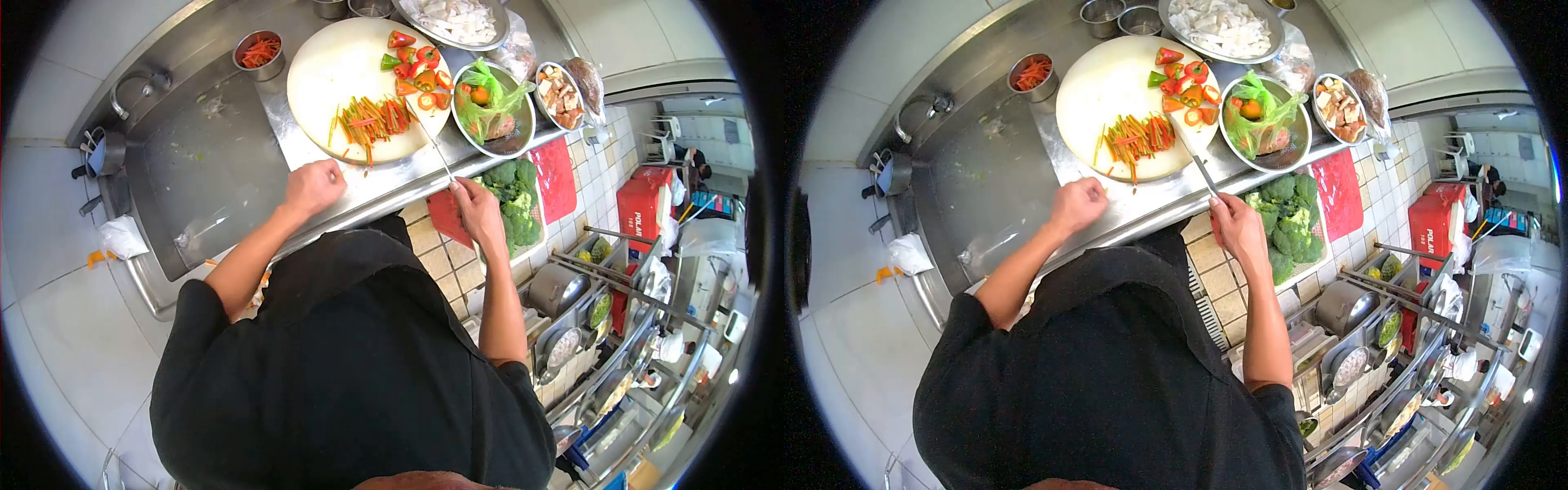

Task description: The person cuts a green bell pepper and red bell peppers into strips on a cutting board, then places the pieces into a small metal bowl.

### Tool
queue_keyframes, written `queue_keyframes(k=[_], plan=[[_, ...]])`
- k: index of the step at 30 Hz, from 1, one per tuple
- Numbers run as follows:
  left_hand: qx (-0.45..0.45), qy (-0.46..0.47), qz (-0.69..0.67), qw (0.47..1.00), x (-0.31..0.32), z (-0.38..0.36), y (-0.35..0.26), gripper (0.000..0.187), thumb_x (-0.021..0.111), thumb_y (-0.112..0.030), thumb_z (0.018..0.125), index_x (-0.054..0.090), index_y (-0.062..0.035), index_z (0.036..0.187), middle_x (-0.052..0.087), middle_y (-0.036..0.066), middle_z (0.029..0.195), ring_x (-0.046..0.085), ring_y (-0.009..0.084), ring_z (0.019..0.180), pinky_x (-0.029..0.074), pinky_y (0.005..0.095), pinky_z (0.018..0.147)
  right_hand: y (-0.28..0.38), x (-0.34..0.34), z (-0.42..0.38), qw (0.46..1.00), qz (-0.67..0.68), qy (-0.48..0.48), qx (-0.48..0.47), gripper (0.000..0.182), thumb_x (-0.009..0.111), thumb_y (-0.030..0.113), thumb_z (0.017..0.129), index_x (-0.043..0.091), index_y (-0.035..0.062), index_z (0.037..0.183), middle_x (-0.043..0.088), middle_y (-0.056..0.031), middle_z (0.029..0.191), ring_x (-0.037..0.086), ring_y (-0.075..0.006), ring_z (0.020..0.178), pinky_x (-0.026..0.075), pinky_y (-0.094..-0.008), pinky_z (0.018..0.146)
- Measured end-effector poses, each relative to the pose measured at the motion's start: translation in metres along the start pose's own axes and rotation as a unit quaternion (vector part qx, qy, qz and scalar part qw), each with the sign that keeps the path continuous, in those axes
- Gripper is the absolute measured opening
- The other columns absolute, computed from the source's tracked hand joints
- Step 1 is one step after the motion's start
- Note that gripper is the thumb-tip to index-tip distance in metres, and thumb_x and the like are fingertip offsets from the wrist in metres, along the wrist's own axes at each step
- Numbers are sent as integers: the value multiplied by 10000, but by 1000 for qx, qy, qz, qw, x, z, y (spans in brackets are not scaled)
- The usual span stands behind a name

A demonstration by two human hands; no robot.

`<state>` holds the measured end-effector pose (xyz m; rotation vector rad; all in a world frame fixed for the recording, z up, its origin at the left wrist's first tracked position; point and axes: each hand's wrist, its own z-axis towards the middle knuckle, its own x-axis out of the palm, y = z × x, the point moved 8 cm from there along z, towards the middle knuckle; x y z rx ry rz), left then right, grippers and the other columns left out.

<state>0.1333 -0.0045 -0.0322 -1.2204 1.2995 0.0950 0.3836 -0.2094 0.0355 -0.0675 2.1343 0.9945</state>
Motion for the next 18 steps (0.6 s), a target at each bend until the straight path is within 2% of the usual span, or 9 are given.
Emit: queue_keyframes(k=[2, 5, 8, 10, 11, 15, 16, 17, 18], plan=[[-10, -120, -69, 990, -33, 9, 16, 272, 662, -250, 861, 689, 8, 943, 726, 227, 1088, 676, 389, 1051, 548, 456, 915, 1, 6, 9, 999, -40, 5, -26, 452, 568, 405, 1039, 717, 19, 1224, 677, -124, 715, 647, -195, 615, 514, -349, 642], [51, -273, -63, 959, -12, 47, 33, 454, 693, -328, 908, 632, 21, 1192, 601, 280, 1346, 544, 445, 1278, 430, 524, 1094, 22, 10, 6, 998, -8, 64, -7, 430, 521, 391, 1057, 709, 7, 1103, 642, -120, 673, 630, -211, 575, 501, -378, 630], [-28, -231, -20, 972, 25, 64, -7, 884, 662, -500, 957, 323, 75, 1537, 336, 393, 1547, 228, 529, 1507, 131, 647, 1233, 22, 20, 3, 992, 59, 110, 15, 448, 472, 404, 1082, 623, 19, 911, 568, -70, 605, 566, -180, 478, 435, -347, 473], [-37, -246, -54, 967, 44, 71, -21, 912, 663, -516, 948, 306, 70, 1548, 298, 391, 1572, 194, 520, 1524, 105, 633, 1242, 17, 24, -5, 981, 129, 134, 59, 471, 440, 416, 1101, 570, 59, 821, 517, -26, 578, 495, -144, 407, 363, -297, 355], [-41, -253, -71, 964, 52, 76, -25, 926, 664, -524, 944, 298, 68, 1554, 279, 389, 1584, 177, 516, 1532, 91, 626, 1247, 11, 28, -6, 973, 163, 148, 74, 460, 447, 416, 1100, 568, 62, 833, 526, -31, 589, 500, -146, 413, 376, -299, 363], [-30, -277, -109, 954, 42, 92, -49, 901, 741, -514, 882, 400, 16, 1526, 378, 320, 1532, 323, 464, 1450, 231, 573, 1176, -19, 53, -8, 914, 319, 212, 137, 409, 480, 460, 1092, 543, 81, 953, 572, -51, 655, 522, -154, 458, 436, -307, 408], [-20, -318, -74, 945, 36, 92, -55, 777, 799, -472, 834, 540, -72, 1448, 482, 234, 1455, 423, 387, 1388, 304, 532, 1128, -25, 58, -7, 903, 340, 216, 149, 410, 471, 469, 1093, 538, 87, 961, 567, -49, 653, 512, -155, 454, 434, -308, 406], [-18, -307, -88, 947, 37, 96, -56, 735, 810, -457, 824, 575, -90, 1416, 500, 218, 1443, 441, 377, 1374, 313, 523, 1122, -28, 63, -7, 891, 362, 221, 160, 412, 463, 478, 1094, 533, 92, 970, 562, -46, 651, 502, -155, 450, 432, -309, 405], [-16, -296, -101, 950, 35, 98, -57, 693, 820, -442, 815, 610, -107, 1384, 518, 202, 1431, 459, 368, 1360, 322, 515, 1117, -28, 66, -6, 886, 372, 226, 162, 496, 437, 520, 1092, 538, 85, 876, 528, -41, 610, 476, -157, 431, 423, -305, 400]])
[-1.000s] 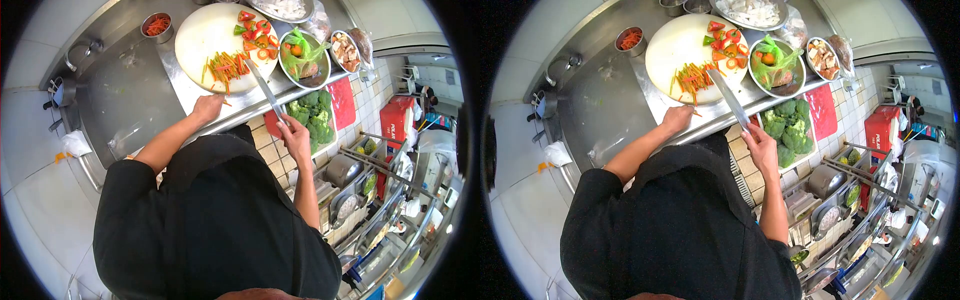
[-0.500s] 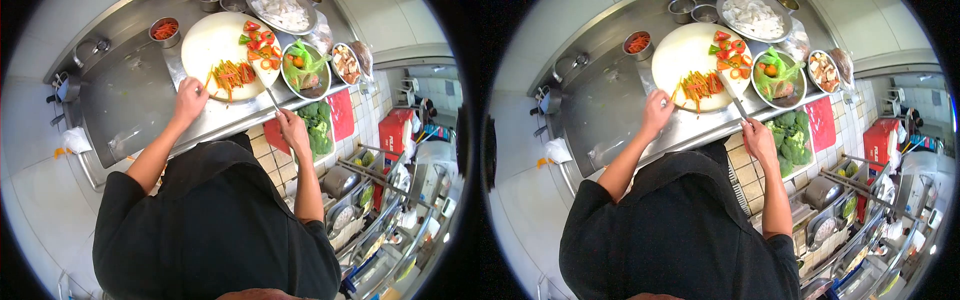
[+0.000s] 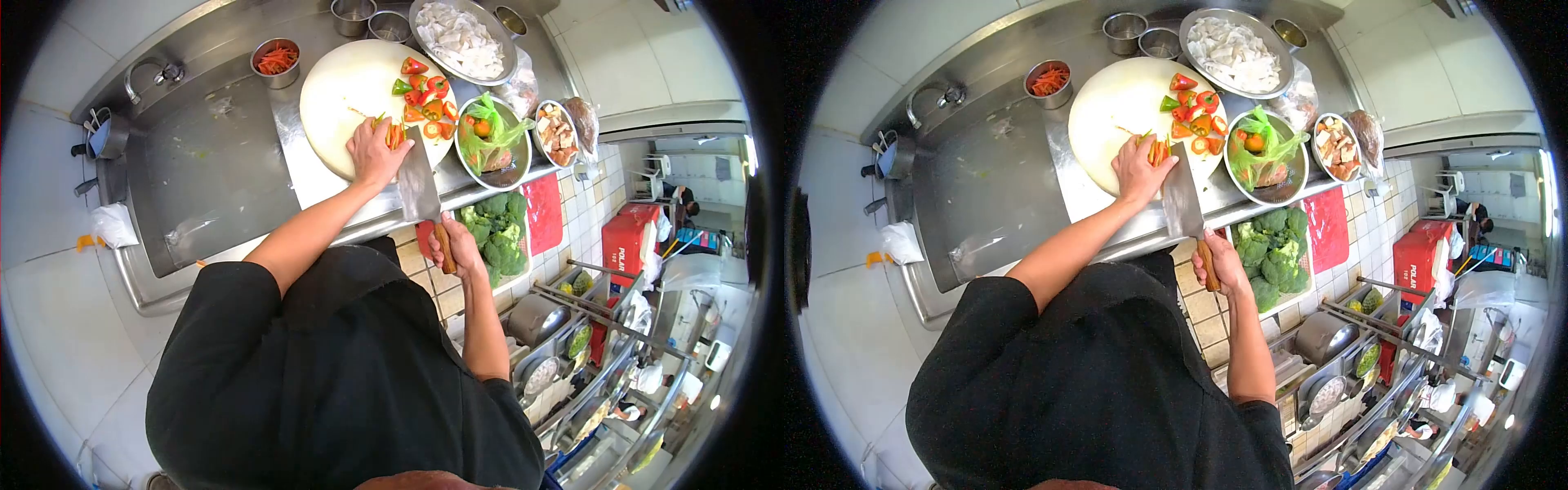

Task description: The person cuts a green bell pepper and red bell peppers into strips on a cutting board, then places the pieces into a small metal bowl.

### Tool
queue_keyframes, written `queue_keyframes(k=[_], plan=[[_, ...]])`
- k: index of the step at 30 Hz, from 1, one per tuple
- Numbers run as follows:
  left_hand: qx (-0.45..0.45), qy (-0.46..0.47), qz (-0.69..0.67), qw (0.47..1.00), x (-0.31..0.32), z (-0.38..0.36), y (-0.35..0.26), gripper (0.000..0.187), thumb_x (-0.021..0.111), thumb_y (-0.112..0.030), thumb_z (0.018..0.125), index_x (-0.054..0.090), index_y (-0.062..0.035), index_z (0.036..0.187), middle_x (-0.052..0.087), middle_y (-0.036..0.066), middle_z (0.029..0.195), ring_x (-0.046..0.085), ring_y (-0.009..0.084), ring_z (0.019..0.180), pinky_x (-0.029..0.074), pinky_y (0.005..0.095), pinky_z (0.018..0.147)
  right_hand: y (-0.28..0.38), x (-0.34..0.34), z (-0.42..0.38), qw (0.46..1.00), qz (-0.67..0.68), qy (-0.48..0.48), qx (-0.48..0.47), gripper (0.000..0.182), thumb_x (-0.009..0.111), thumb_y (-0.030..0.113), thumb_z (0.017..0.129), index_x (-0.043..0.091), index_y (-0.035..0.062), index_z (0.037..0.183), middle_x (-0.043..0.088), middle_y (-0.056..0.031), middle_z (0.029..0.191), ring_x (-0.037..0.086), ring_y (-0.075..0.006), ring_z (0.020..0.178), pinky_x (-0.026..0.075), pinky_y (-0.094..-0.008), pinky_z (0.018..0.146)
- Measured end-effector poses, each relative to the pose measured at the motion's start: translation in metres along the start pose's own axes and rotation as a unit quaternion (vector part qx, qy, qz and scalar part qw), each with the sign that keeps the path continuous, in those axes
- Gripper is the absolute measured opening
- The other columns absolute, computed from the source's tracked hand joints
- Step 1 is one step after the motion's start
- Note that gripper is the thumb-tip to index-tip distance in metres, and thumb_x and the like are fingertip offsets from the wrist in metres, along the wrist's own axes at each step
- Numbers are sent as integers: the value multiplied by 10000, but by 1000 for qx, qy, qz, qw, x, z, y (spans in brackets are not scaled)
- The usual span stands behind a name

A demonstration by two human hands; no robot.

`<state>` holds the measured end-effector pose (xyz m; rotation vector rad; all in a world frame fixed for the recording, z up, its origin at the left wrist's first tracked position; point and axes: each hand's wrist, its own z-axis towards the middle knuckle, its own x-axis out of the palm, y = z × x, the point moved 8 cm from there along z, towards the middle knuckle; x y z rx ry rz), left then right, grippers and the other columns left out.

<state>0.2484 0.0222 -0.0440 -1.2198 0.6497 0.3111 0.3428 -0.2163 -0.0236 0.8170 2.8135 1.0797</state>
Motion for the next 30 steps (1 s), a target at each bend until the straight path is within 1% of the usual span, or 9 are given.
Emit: queue_keyframes(k=[3, 4, 8, 12, 15, 19, 20, 23, 30], plan=[[10, -30, -45, 999, -2, 5, 0, 474, 831, -315, 777, 734, -152, 1212, 610, 131, 1330, 568, 326, 1247, 391, 483, 1064, -20, 9, 14, 993, 45, 108, 34, 601, 422, 566, 1084, 516, 84, 737, 482, -36, 555, 450, -156, 409, 409, -302, 392], [20, -28, -64, 997, -2, 7, 2, 441, 826, -284, 769, 746, -150, 1182, 621, 126, 1310, 585, 327, 1223, 412, 479, 1052, -23, 9, 16, 995, 31, 86, 42, 675, 418, 612, 1069, 486, 92, 644, 452, -32, 519, 432, -158, 388, 398, -300, 385], [77, -58, -139, 986, -13, 14, -5, 357, 807, -163, 728, 778, -142, 1083, 656, 111, 1247, 640, 332, 1125, 502, 457, 982, -18, 20, 11, 993, 64, 94, 29, 688, 435, 637, 1053, 490, 91, 638, 452, -38, 514, 423, -163, 373, 393, -299, 377], [115, -83, -182, 973, -37, 31, -34, 367, 792, -76, 713, 786, -115, 1078, 664, 132, 1240, 652, 349, 1082, 537, 431, 960, 5, 25, -2, 989, 117, 88, -19, 484, 440, 507, 1099, 519, 41, 998, 499, -58, 622, 444, -161, 387, 421, -306, 360], [143, -105, -186, 966, -57, 48, -46, 369, 791, -71, 712, 786, -104, 1079, 668, 138, 1246, 648, 351, 1089, 533, 426, 961, 21, 35, -3, 987, 121, 108, -20, 502, 436, 518, 1097, 520, 37, 979, 492, -60, 614, 448, -159, 387, 424, -300, 356], [134, -117, -188, 966, -92, 79, -41, 360, 786, -66, 722, 780, -72, 1082, 670, 158, 1249, 645, 352, 1110, 520, 419, 992, 58, 64, 4, 989, 77, 125, -37, 597, 439, 553, 1087, 528, 33, 808, 473, -55, 577, 447, -156, 384, 424, -289, 358], [132, -123, -180, 967, -100, 89, -36, 347, 787, -68, 728, 776, -54, 1075, 668, 162, 1252, 646, 347, 1117, 516, 419, 1004, 67, 75, 9, 989, 48, 134, -31, 649, 426, 569, 1085, 498, 55, 695, 444, -46, 539, 436, -155, 379, 419, -292, 361], [145, -149, -176, 962, -128, 125, -9, 361, 794, -73, 728, 775, -75, 1089, 668, 159, 1250, 642, 350, 1145, 512, 422, 1013, 98, 114, 34, 990, -7, 135, -28, 701, 338, 609, 1089, 456, 81, 643, 392, -42, 474, 392, -157, 345, 396, -291, 353], [123, -217, -120, 961, -174, 207, 88, 354, 807, -114, 706, 773, -91, 1058, 685, 138, 1182, 655, 349, 1092, 525, 432, 979, 139, 210, 126, 971, -19, 238, 25, 610, 386, 581, 1094, 468, 93, 739, 448, -38, 545, 412, -161, 380, 405, -303, 386]])
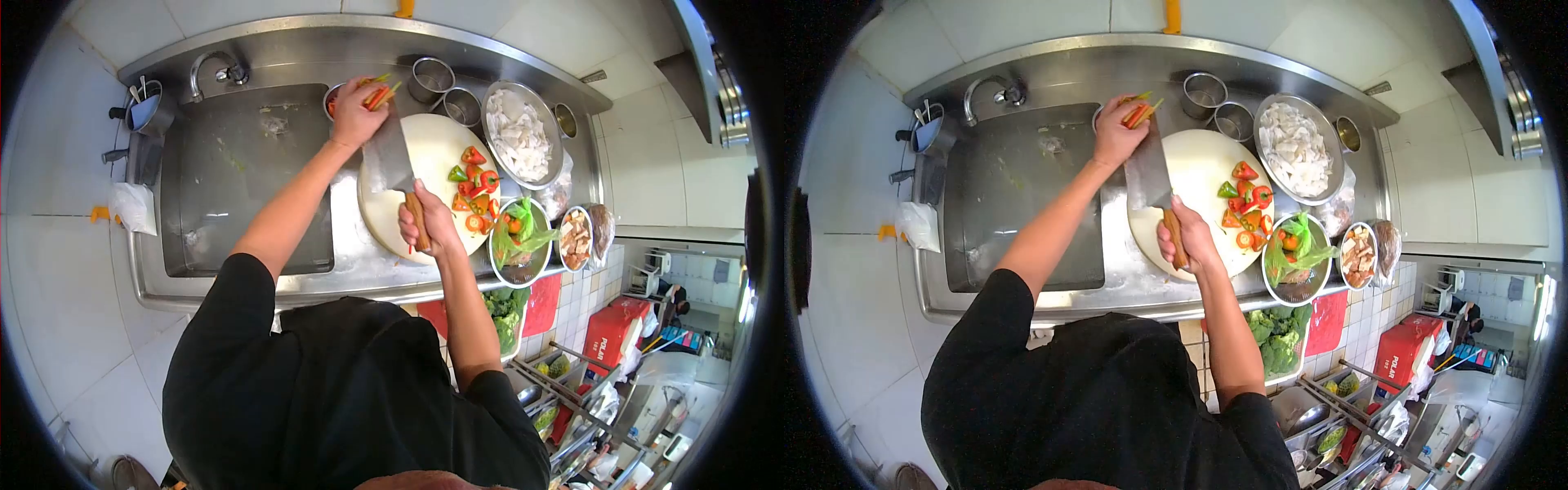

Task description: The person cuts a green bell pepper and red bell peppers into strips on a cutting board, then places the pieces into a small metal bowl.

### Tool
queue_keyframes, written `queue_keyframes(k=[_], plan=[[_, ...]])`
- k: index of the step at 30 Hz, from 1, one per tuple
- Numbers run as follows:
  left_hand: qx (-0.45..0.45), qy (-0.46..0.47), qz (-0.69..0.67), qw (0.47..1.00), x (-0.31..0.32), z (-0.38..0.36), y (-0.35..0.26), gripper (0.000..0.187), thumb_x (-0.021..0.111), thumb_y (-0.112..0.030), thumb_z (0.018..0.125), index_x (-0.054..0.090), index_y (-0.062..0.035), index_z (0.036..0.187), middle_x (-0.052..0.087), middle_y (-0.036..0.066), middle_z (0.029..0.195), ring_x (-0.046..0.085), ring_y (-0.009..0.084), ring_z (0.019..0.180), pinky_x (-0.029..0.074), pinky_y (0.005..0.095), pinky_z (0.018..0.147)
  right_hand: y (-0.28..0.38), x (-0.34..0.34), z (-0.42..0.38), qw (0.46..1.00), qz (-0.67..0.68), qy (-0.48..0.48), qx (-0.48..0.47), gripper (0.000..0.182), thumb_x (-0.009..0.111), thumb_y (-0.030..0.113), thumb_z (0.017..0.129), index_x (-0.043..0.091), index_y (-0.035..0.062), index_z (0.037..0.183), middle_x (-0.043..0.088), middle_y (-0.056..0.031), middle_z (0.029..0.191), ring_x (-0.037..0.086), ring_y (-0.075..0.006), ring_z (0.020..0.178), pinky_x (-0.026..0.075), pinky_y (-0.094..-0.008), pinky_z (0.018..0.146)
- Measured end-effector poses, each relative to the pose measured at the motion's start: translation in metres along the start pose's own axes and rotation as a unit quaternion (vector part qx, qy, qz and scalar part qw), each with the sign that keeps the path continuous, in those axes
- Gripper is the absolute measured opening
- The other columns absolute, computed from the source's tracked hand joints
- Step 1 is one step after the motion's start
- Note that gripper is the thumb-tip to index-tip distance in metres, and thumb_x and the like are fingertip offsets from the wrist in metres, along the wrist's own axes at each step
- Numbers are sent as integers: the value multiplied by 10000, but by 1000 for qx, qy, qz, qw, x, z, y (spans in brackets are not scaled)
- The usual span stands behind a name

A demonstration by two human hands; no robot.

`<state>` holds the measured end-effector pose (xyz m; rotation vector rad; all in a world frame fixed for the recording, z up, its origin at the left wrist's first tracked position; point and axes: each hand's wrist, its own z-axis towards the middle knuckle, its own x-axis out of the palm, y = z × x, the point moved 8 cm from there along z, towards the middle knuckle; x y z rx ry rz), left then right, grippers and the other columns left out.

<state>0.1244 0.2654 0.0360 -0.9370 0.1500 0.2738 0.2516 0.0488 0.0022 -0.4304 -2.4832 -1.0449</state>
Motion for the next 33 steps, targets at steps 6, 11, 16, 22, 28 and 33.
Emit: queue_keyframes(k=[6, 11, 16, 22, 28, 33], plan=[[2, 50, 85, 995, 15, 0, 98, 380, 799, -125, 734, 752, -56, 1104, 673, 158, 1225, 650, 366, 1112, 530, 439, 986, 14, -2, 40, 994, -43, -99, -5, 466, 438, 511, 1098, 489, 80, 929, 514, -44, 638, 448, -151, 430, 428, -310, 407], [25, 141, 236, 961, 25, -13, 102, 344, 814, -143, 742, 750, -53, 1069, 678, 182, 1202, 626, 400, 1135, 519, 470, 984, 23, -36, -25, 980, -100, -168, -31, 406, 481, 458, 1093, 515, 84, 941, 553, -57, 662, 490, -149, 435, 420, -301, 384], [-42, 186, 135, 972, 26, 3, 97, 284, 829, -185, 768, 743, -59, 1007, 712, 150, 1112, 629, 391, 1132, 521, 481, 959, 17, -60, -97, 967, -129, -205, -82, 550, 450, 498, 1096, 539, 67, 765, 542, -51, 592, 494, -141, 405, 430, -273, 371], [120, 121, 162, 972, 10, 6, 25, 194, 781, -159, 804, 738, -48, 957, 746, 119, 1039, 671, 359, 982, 523, 459, 922, -75, -116, -165, 976, -3, -187, -112, 505, 476, 509, 1090, 537, 55, 878, 574, -78, 614, 533, -154, 430, 437, -271, 399], [89, 358, 14, 929, 73, -125, -29, 387, 733, -356, 934, 728, -40, 1157, 680, 172, 1316, 588, 355, 1300, 427, 472, 1146, -185, -134, -208, 964, 137, -201, -105, 413, 549, 492, 1064, 570, 80, 1049, 557, -67, 637, 515, -168, 434, 437, -297, 413], [99, 460, 141, 871, 93, -212, -68, 627, 631, -403, 997, 534, 55, 1416, 458, 279, 1536, 361, 468, 1468, 238, 592, 1236, -236, -137, -193, 956, 212, -181, -94, 323, 531, 467, 1077, 510, 148, 1038, 547, -63, 656, 501, -173, 441, 423, -308, 412]])
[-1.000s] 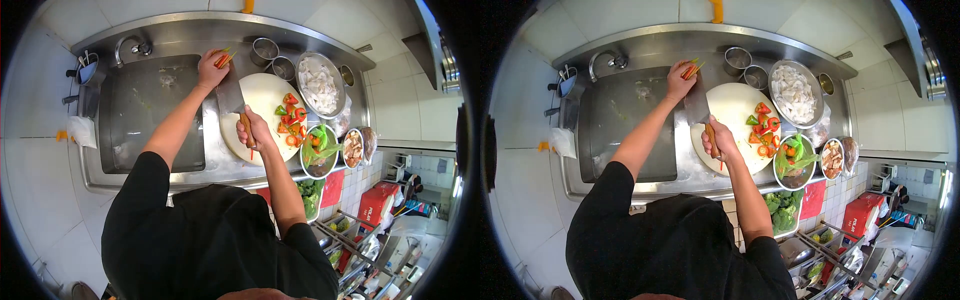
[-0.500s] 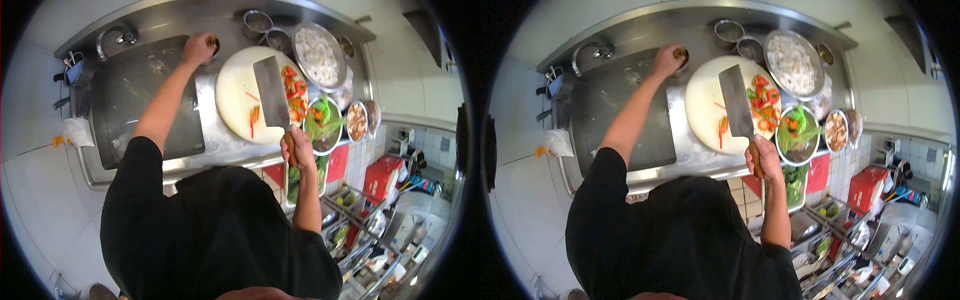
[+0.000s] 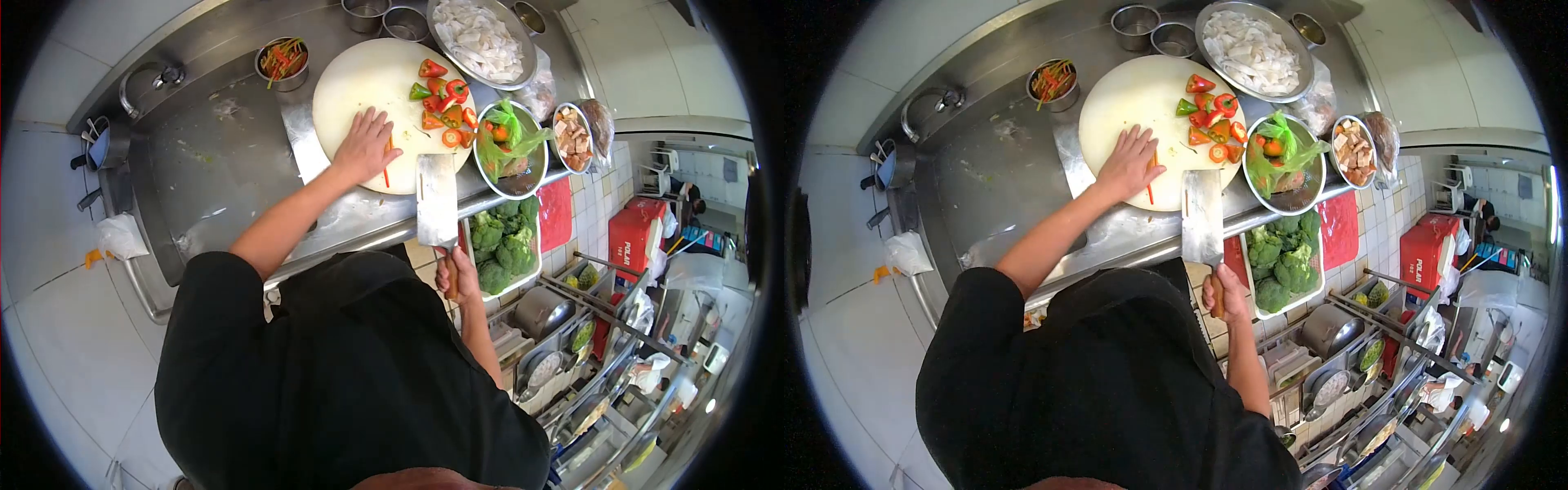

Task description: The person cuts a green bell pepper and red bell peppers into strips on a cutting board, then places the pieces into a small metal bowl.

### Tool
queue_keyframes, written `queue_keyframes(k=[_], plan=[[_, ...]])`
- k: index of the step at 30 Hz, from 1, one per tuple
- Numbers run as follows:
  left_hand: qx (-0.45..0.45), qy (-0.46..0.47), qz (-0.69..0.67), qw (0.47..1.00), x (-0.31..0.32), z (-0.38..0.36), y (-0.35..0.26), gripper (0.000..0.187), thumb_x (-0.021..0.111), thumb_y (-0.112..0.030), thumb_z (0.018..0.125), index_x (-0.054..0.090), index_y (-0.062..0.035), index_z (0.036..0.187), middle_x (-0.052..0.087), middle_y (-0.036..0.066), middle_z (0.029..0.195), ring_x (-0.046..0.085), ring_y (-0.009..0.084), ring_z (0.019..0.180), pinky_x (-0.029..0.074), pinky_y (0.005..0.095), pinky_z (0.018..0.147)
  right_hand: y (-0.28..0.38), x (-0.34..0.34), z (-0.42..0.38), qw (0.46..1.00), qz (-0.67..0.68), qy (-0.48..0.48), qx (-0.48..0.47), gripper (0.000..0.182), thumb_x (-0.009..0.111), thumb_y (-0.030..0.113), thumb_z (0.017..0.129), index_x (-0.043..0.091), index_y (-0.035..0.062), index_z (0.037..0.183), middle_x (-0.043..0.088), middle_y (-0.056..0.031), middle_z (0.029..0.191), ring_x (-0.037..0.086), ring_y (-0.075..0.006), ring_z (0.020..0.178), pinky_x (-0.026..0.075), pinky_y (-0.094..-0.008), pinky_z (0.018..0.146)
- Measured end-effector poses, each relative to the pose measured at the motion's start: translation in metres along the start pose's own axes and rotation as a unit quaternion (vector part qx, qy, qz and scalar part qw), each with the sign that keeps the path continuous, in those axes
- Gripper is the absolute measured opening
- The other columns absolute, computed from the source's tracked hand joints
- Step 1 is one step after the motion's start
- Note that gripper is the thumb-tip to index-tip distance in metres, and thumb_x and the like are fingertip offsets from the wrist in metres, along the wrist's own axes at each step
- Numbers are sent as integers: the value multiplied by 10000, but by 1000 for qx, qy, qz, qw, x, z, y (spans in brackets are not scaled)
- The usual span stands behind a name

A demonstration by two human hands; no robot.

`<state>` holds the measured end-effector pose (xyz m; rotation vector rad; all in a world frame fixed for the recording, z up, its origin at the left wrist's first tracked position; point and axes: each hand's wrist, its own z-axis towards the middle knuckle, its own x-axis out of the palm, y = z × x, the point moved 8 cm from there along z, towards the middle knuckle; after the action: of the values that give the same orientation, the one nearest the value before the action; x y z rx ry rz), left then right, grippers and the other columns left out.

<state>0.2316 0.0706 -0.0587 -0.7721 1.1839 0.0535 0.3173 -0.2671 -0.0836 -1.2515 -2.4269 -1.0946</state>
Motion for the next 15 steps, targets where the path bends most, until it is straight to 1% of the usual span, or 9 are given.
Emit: queue_keyframes(k=[1, 4, 5, 7, 8, 9, 12, 13, 15], plan=[[-18, -7, -7, 1000, 3, -7, -9, 655, 629, -399, 998, 507, 82, 1427, 443, 304, 1534, 349, 492, 1465, 230, 597, 1236, -4, 8, 6, 1000, 11, -7, 5, 317, 528, 463, 1080, 501, 151, 1026, 544, -62, 656, 499, -174, 443, 422, -310, 413], [-74, -14, -12, 997, 13, -26, -40, 703, 636, -391, 984, 460, 118, 1437, 440, 348, 1490, 332, 511, 1465, 228, 609, 1234, -9, 36, 28, 1000, -19, 9, 5, 311, 540, 459, 1076, 483, 158, 1019, 542, -59, 657, 495, -174, 444, 426, -315, 419], [-84, -33, -47, 995, 13, -27, -48, 688, 628, -331, 988, 419, 125, 1459, 426, 369, 1481, 329, 535, 1450, 224, 618, 1230, -13, 42, 35, 999, -22, 19, 18, 309, 543, 453, 1076, 482, 155, 1018, 542, -59, 655, 495, -173, 443, 428, -314, 417], [-110, -90, -56, 988, 15, -25, -49, 667, 616, -299, 994, 408, 116, 1473, 420, 361, 1487, 330, 536, 1447, 219, 624, 1229, -19, 59, 53, 997, -30, 47, 46, 306, 549, 441, 1076, 479, 149, 1017, 541, -59, 651, 495, -172, 441, 433, -312, 412], [-123, -120, -59, 983, 15, -25, -47, 656, 610, -283, 997, 403, 111, 1479, 417, 357, 1489, 331, 536, 1445, 217, 627, 1229, -18, 68, 57, 996, -50, 58, 44, 306, 551, 435, 1077, 477, 145, 1014, 540, -58, 648, 496, -170, 440, 435, -308, 409], [-132, -146, -74, 978, 12, -25, -43, 572, 563, -206, 1011, 423, 104, 1470, 391, 363, 1502, 334, 534, 1444, 208, 626, 1234, -12, 81, 59, 994, -71, 68, 40, 305, 553, 429, 1077, 475, 142, 1011, 538, -57, 645, 497, -168, 439, 437, -305, 406], [-136, -194, -110, 965, -15, -24, -11, 512, 514, -136, 1012, 444, 86, 1468, 386, 360, 1506, 329, 534, 1449, 206, 628, 1236, 12, 130, 61, 987, -114, 109, 24, 300, 569, 398, 1075, 479, 122, 1000, 534, -52, 634, 499, -159, 435, 438, -294, 391], [-136, -240, -86, 957, -36, -24, -6, 486, 487, -81, 996, 460, 82, 1454, 427, 343, 1485, 372, 518, 1427, 235, 625, 1224, 19, 142, 66, 984, -133, 118, 17, 299, 572, 394, 1075, 484, 120, 997, 536, -52, 634, 500, -158, 434, 438, -295, 390], [-128, -279, -59, 950, -78, -15, 14, 464, 485, -62, 985, 495, 63, 1432, 472, 325, 1454, 393, 512, 1416, 262, 613, 1215, 39, 178, 77, 976, -162, 146, -4, 286, 580, 367, 1073, 498, 109, 979, 546, -49, 635, 509, -151, 435, 438, -297, 389]])
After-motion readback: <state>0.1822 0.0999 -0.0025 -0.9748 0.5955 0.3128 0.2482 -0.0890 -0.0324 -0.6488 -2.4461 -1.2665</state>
